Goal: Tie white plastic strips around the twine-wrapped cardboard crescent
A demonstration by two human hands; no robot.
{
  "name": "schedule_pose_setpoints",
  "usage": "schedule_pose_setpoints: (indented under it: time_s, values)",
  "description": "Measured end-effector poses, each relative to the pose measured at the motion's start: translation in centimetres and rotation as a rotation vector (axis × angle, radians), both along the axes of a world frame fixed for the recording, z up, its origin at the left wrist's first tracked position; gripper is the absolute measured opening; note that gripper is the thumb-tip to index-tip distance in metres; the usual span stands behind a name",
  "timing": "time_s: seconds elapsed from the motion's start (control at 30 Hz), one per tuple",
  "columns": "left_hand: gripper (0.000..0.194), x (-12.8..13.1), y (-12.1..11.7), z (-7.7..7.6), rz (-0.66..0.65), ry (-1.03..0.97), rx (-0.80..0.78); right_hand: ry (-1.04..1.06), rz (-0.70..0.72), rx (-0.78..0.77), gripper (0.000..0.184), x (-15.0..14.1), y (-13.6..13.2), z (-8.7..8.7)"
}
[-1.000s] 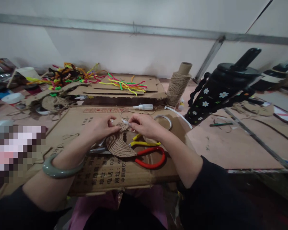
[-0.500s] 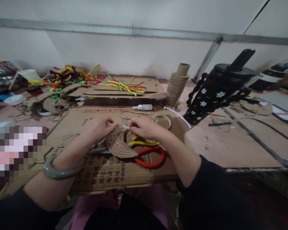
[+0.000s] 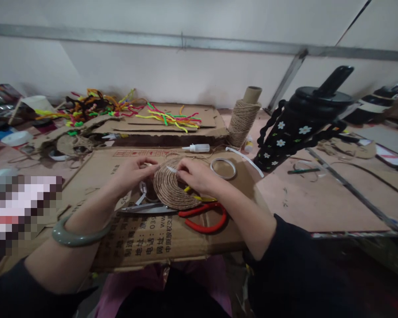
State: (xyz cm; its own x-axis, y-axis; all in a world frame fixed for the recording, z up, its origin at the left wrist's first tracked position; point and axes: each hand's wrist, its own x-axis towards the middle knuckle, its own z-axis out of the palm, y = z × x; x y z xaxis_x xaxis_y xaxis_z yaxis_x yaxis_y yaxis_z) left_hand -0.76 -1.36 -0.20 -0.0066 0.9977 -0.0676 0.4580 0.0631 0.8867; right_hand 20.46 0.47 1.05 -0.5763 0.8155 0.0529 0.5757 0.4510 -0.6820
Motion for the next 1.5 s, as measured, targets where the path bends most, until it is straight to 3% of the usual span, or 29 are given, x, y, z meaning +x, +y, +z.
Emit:
schedule_pose_setpoints:
  time_s: [0.07, 0.17, 0.3, 0.43, 0.57, 0.7, 1.1, 1.27, 1.4, 1.5]
  values:
    - [0.033, 0.3, -0.2, 0.5, 0.045, -0.202, 0.007, 0.110, -0.036, 0.033, 0.010, -0.1, 0.0, 0.1]
    - [0.034, 0.9, -0.5, 1.0, -0.035, -0.495, -0.092, 0.240, -0.024, 0.066, 0.013, -0.3, -0.3, 0.0]
    - [0.025, 1.2, -1.0, 1.2, -0.113, -0.659, -0.218, 0.288, 0.005, 0.084, 0.011, -0.4, -0.7, 0.1]
    - [0.023, 0.9, -1.0, 1.5, 0.014, -0.712, -0.167, 0.358, -0.054, 0.137, 0.012, 0.3, -0.3, 0.5]
    - [0.021, 0.7, -0.6, 1.6, 0.212, -0.805, 0.006, 0.421, -0.174, 0.128, 0.015, 0.8, 0.2, 0.8]
    - [0.024, 0.9, -0.2, 1.3, 0.283, -0.896, 0.123, 0.390, -0.185, 0.159, 0.012, 0.5, 0.2, 0.7]
    - [0.023, 0.9, -0.9, 1.0, 0.184, -0.810, -0.118, 0.327, -0.211, 0.305, 0.005, 1.3, 0.5, 0.9]
    - [0.023, 1.2, -0.8, 0.5, 0.214, -0.779, -0.012, 0.348, -0.258, 0.312, 0.009, 1.5, 0.6, 1.1]
    - [0.028, 1.9, -0.9, 0.4, 0.257, -0.804, 0.068, 0.464, -0.297, 0.439, 0.010, 1.7, 0.7, 1.4]
    - [0.032, 2.7, -1.0, 0.3, 0.300, -0.824, 0.077, 0.451, -0.253, 0.506, 0.012, 1.2, -0.1, 1.9]
